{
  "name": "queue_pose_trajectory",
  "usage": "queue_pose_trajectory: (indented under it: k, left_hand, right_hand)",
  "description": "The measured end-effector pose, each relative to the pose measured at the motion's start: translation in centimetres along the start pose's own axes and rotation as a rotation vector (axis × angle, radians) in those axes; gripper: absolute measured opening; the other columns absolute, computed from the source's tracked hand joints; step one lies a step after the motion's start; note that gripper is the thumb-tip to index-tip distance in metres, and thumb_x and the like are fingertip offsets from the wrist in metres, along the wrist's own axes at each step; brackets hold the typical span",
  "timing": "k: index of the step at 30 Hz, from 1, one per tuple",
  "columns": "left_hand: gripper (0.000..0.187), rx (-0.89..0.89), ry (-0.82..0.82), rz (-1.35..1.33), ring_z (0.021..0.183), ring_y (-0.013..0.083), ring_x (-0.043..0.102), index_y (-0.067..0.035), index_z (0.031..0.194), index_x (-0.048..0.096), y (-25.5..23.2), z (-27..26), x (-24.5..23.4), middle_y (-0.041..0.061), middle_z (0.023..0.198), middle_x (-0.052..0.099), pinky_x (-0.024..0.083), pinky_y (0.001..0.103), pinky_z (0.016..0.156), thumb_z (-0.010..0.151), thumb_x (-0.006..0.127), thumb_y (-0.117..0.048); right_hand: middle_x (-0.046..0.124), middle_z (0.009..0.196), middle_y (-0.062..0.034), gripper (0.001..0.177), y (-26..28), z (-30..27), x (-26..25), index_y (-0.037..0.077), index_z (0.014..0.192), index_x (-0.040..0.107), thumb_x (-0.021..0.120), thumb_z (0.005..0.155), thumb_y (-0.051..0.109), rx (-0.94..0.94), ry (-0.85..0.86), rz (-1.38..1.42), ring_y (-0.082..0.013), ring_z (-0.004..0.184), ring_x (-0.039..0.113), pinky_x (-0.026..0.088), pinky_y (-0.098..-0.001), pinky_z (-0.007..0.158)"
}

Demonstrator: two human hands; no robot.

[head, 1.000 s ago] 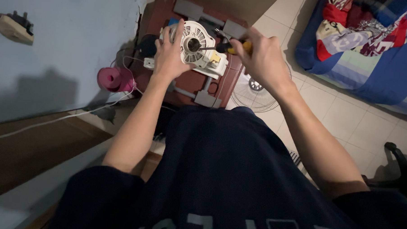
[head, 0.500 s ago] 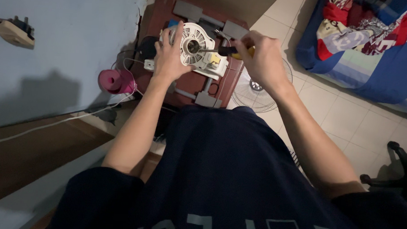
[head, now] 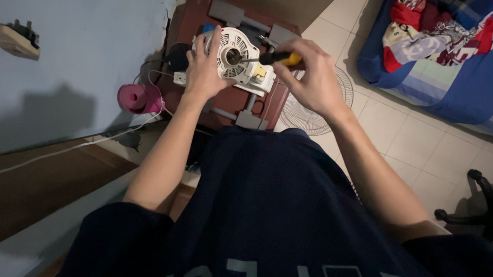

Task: The person uses a screwdriver to remove screws from a white fan housing, then places the housing on a table. They continue to unscrew and handle the fan components, moving between the table and the floor.

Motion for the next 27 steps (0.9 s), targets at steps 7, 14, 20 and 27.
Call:
queue_pose_trajectory:
  k: [7,14,20,27]
  left_hand:
    - [0.139,-0.004,0.001,-0.009,0.132,0.0598,0.038,-0.030,0.162,0.018,-0.1,0.0,-0.2,0.023,0.157,0.028,0.046,0.065,0.102,0.053,0.105,-0.033]
    - [0.140,-0.026,0.018,-0.010,0.132,0.0599,0.039,-0.031,0.162,0.017,0.2,0.0,0.1,0.022,0.158,0.027,0.048,0.064,0.102,0.053,0.104,-0.033]
    - [0.140,-0.021,0.019,-0.002,0.131,0.0617,0.038,-0.030,0.162,0.016,0.4,0.1,0.4,0.025,0.157,0.026,0.045,0.065,0.101,0.054,0.105,-0.038]
    - [0.141,0.028,-0.020,-0.023,0.133,0.0593,0.039,-0.028,0.162,0.016,-0.2,0.0,-0.1,0.023,0.156,0.028,0.044,0.067,0.103,0.053,0.105,-0.038]
  right_hand:
    - [0.073,0.117,-0.0165,0.040,2.4,-0.2,-0.2,-0.002,0.123,0.067,0.076,0.084,0.001,-0.157,-0.007,-0.013,-0.0290,0.101,0.075,0.061,-0.0368,0.089]
    - [0.074,0.110,-0.0165,0.025,-0.3,0.1,0.7,0.007,0.122,0.069,0.070,0.098,0.014,0.196,0.156,-0.122,-0.0249,0.087,0.075,0.061,-0.0343,0.076]
    - [0.070,0.108,-0.0250,0.032,2.4,0.1,-1.1,-0.008,0.122,0.067,0.075,0.095,0.008,-0.025,-0.018,-0.071,-0.0263,0.083,0.076,0.064,-0.0331,0.072]
    - [0.074,0.100,-0.0195,0.022,-0.3,-0.3,0.0,-0.002,0.117,0.071,0.074,0.101,0.014,0.154,-0.009,-0.145,-0.0238,0.074,0.076,0.063,-0.0336,0.064]
Point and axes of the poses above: each hand's wrist, its own z-axis towards the middle knuckle, its own x-axis out of the palm, y = z × x, the point moved 10 cm from there along z, towards the middle knuckle
